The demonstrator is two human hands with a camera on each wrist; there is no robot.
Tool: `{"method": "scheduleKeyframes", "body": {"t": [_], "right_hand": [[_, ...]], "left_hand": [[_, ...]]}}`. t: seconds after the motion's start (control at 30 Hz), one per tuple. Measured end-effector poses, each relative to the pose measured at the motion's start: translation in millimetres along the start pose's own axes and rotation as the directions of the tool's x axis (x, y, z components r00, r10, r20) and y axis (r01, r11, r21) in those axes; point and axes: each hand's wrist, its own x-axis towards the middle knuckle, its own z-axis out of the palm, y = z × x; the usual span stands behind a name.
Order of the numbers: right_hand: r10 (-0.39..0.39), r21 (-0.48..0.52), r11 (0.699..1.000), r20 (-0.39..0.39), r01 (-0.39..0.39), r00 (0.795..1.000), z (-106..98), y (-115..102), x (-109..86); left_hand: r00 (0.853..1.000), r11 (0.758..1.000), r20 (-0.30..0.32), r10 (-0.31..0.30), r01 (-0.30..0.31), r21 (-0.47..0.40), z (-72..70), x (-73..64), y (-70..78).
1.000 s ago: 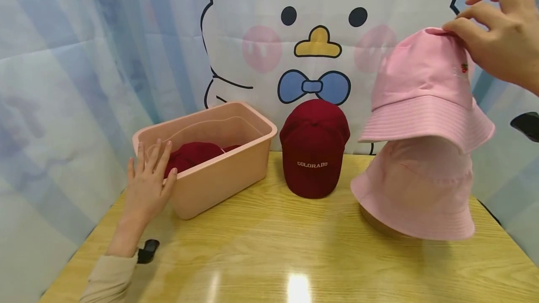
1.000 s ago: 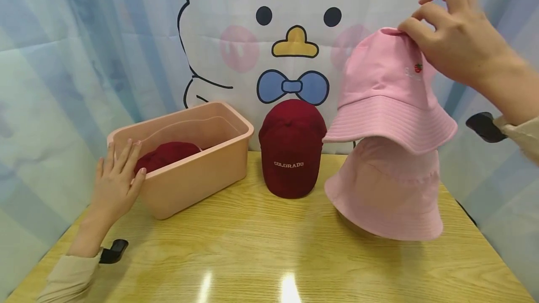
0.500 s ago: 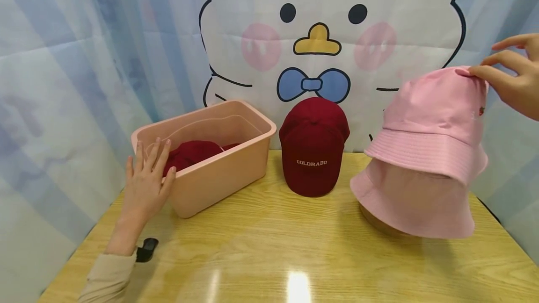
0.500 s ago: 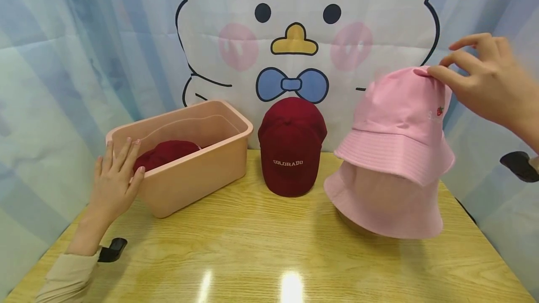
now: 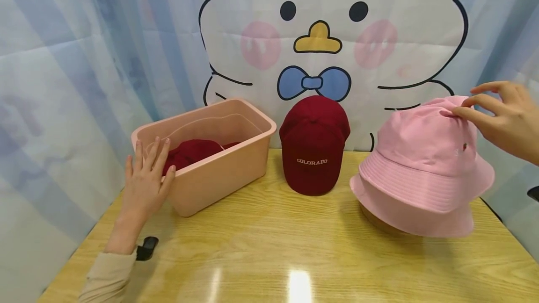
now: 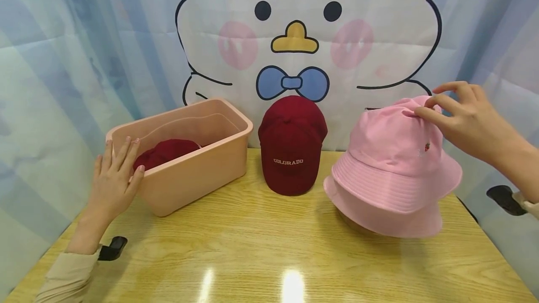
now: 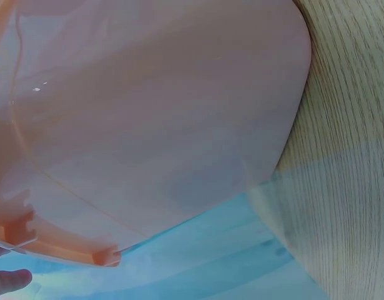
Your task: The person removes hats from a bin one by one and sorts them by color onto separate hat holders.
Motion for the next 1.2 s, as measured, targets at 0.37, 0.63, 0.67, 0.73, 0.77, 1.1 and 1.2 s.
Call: {"method": "scheduleKeyframes", "body": {"t": [0.37,0.63,0.67,0.73,0.77,1.1,1.2], "right_hand": [[0.059,-0.062,0.997,0.046,-0.056,0.997,-14.8,3.6,-1.0],[0.034,-0.035,0.999,0.065,-0.032,0.997,-8.3,-11.0,-23.5],[0.037,-0.034,0.999,0.071,-0.035,0.997,-7.5,-13.9,-26.7],[0.048,-0.034,0.998,0.049,-0.046,0.998,-5.5,-18.8,-29.6],[0.06,-0.037,0.998,0.033,-0.059,0.998,-4.8,-20.6,-30.6],[0.302,0.09,0.952,-0.117,-0.292,0.946,0.1,-26.8,-38.2],[0.409,0.093,0.911,-0.092,-0.402,0.908,-1.1,-34.0,-44.9]], "left_hand": [[1.0,1.0,-0.006,-0.002,0.002,-0.01,1.1,-0.2,-0.6],[1.0,1.0,-0.02,0.003,-0.003,-0.01,1.3,0.2,0.6],[1.0,1.0,-0.021,0.004,-0.004,-0.01,1.2,0.3,1.1],[1.0,1.0,-0.023,0.007,-0.007,-0.009,0.7,0.6,1.6],[1.0,1.0,-0.025,0.008,-0.009,-0.009,0.2,0.7,1.8],[0.959,0.985,-0.224,0.174,-0.169,0.045,1.0,10.9,28.6],[0.9,0.957,-0.329,0.285,-0.289,0.036,9.8,20.9,52.0]]}}
